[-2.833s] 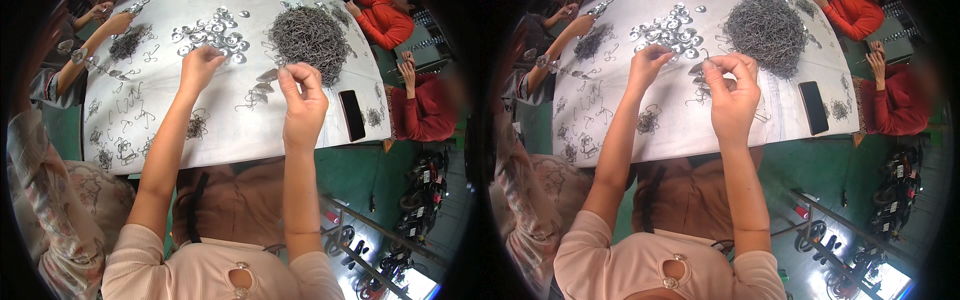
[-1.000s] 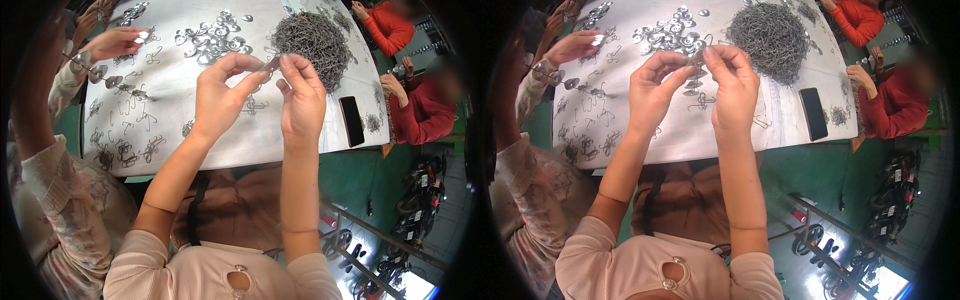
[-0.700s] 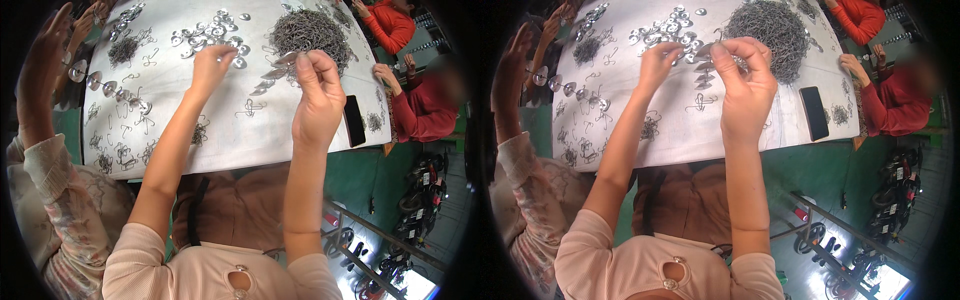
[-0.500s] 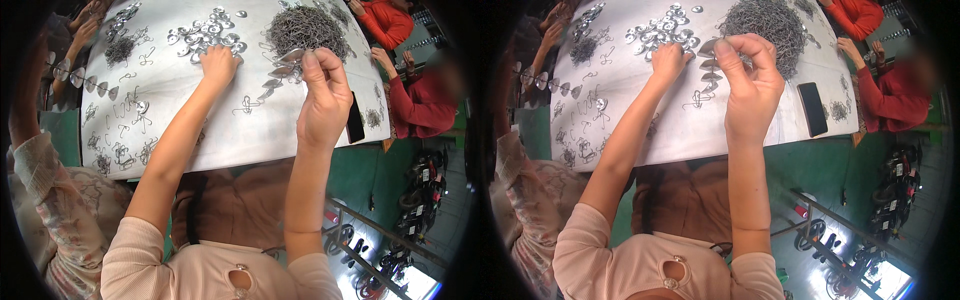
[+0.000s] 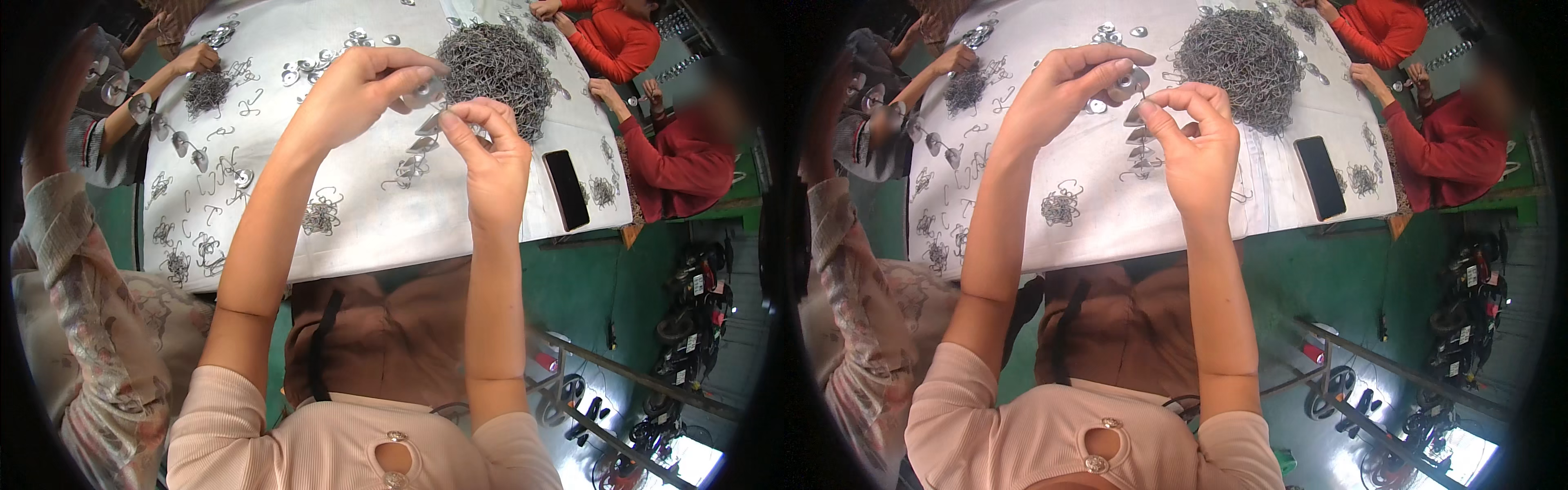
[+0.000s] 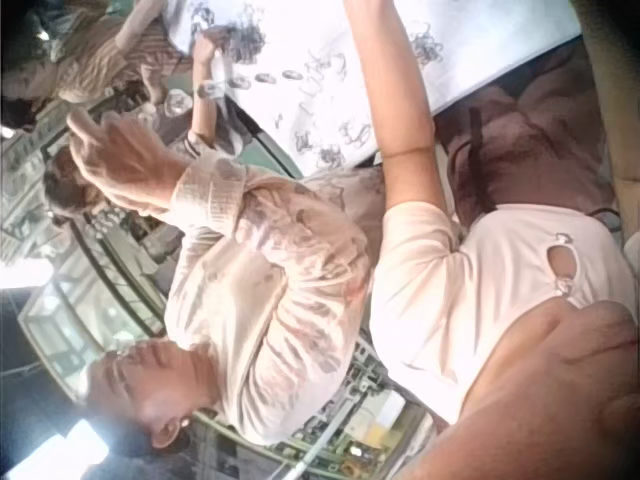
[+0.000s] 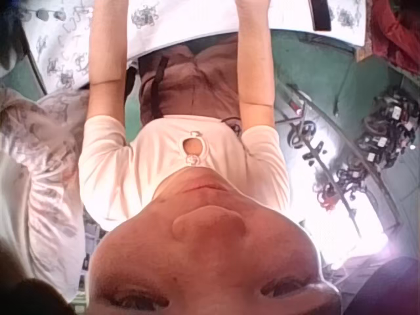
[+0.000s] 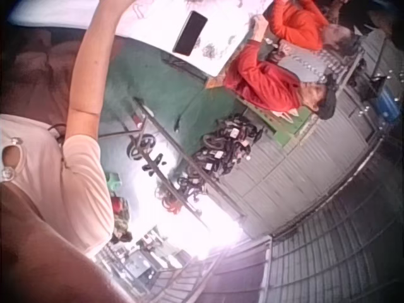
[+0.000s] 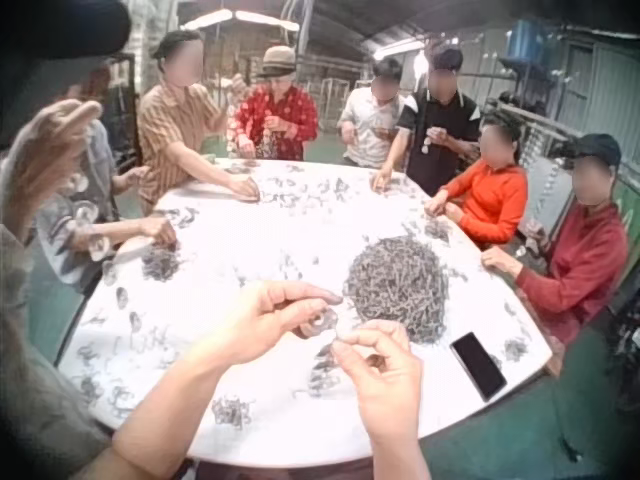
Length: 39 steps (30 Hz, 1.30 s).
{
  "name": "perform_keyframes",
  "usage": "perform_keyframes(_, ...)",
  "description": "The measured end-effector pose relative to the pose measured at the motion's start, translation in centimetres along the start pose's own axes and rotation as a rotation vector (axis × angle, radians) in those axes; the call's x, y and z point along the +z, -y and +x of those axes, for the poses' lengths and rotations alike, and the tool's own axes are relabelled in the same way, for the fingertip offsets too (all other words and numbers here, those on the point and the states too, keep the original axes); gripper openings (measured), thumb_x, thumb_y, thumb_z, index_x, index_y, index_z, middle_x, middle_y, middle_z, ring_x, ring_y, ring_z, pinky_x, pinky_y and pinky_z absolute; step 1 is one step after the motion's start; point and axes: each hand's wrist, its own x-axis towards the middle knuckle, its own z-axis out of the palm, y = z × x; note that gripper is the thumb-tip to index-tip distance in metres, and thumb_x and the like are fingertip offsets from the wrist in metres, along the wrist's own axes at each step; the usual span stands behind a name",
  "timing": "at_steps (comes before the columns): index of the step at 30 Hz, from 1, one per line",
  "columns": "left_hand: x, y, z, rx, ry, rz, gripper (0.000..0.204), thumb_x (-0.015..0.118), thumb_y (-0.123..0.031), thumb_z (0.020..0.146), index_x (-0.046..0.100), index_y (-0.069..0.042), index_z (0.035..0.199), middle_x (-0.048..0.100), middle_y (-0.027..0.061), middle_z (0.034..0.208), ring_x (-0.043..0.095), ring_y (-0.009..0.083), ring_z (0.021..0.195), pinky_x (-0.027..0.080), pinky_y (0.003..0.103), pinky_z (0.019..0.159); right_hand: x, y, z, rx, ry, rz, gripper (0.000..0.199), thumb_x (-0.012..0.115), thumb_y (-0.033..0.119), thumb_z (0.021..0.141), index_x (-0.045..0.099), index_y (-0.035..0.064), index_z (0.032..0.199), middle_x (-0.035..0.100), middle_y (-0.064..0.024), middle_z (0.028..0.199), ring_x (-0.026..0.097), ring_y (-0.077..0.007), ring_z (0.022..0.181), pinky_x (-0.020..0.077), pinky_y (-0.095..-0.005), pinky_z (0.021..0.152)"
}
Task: The person repeatedly picks up small metal hooks and round metal discs from a table, then fastens them together by hand. The assembled units are placed onto a vertical metal rack. Other people at the table perform similar assembly work.
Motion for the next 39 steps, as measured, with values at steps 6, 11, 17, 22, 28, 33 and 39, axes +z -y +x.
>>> perform_keyframes(6,-0.1,-2.7,-1.1,0.039,0.008,0.233,0.025,0.056,-0.013,0.092,0.065,-0.003,0.113,0.066,0.0027,0.086,0.06,0.0098,0.076,0.05,0.023,0.071,0.6,1.0,-0.1,-0.054,-0.002,-0.017,0.012,0.075,0.016,0.076,0.07,0.0081,0.083,0.054,-0.0008,0.096,0.052,-0.0114,0.083,0.0382,-0.0231,0.065)
perform_keyframes(11,-0.1,-2.5,-1.8,0.227,-0.017,0.259,0.029,0.059,-0.004,0.088,0.063,-0.004,0.117,0.066,0.0032,0.087,0.06,0.0103,0.079,0.05,0.023,0.074,0.6,1.1,0.1,-0.106,0.005,-0.159,0.013,0.075,0.015,0.075,0.069,0.0073,0.083,0.055,-0.0024,0.095,0.053,-0.0135,0.085,0.04,-0.0251,0.067)
perform_keyframes(17,-1.7,-3.2,-2.8,0.165,-0.072,0.194,0.035,0.058,0.003,0.086,0.057,-0.003,0.121,0.062,0.0067,0.1,0.057,0.0129,0.087,0.048,0.024,0.077,-0.1,-2.6,1.1,0.041,0.099,-0.206,0.017,0.073,0.018,0.075,0.069,0.0042,0.083,0.064,-0.0096,0.093,0.06,-0.0222,0.077,0.0478,-0.0352,0.074)
perform_keyframes(22,-1.9,-4.9,-3.4,0.008,-0.173,0.012,0.034,0.061,0.002,0.084,0.058,-0.002,0.118,0.058,0.0034,0.092,0.055,0.0092,0.085,0.048,0.021,0.076,0.2,-8.3,-0.2,0.315,0.436,-0.857,0.024,0.069,0.026,0.076,0.07,0.0038,0.085,0.068,-0.0149,0.086,0.065,-0.0291,0.082,0.0493,-0.0386,0.075)
perform_keyframes(28,-2.5,-4.2,-4.4,0.037,-0.254,0.086,0.034,0.062,0.001,0.083,0.058,0.0,0.117,0.061,0.0056,0.098,0.057,0.0099,0.09,0.048,0.022,0.074,2.7,-11.5,-1.4,0.326,0.449,-1.183,0.023,0.068,0.027,0.074,0.072,0.0067,0.084,0.069,-0.0144,0.084,0.066,-0.0321,0.083,0.0507,-0.0402,0.076)
perform_keyframes(33,-2.2,-2.3,-5.3,0.007,-0.326,-0.046,0.034,0.062,0.0,0.084,0.058,0.001,0.118,0.062,0.0066,0.104,0.057,0.0113,0.095,0.05,0.023,0.076,-0.6,-10.6,-1.0,0.389,0.444,-0.845,0.022,0.068,0.021,0.074,0.071,0.0009,0.083,0.069,-0.0159,0.08,0.067,-0.0307,0.079,0.051,-0.0377,0.07)
perform_keyframes(39,-1.5,-0.6,-5.1,0.133,-0.283,-0.046,0.032,0.062,-0.001,0.085,0.06,0.0,0.117,0.068,0.0071,0.093,0.062,0.0111,0.086,0.049,0.023,0.076,-3.2,-9.2,-0.4,0.523,0.373,-0.455,0.017,0.073,0.013,0.073,0.069,0.0002,0.083,0.066,-0.0075,0.072,0.064,-0.0177,0.072,0.0487,-0.0313,0.067)
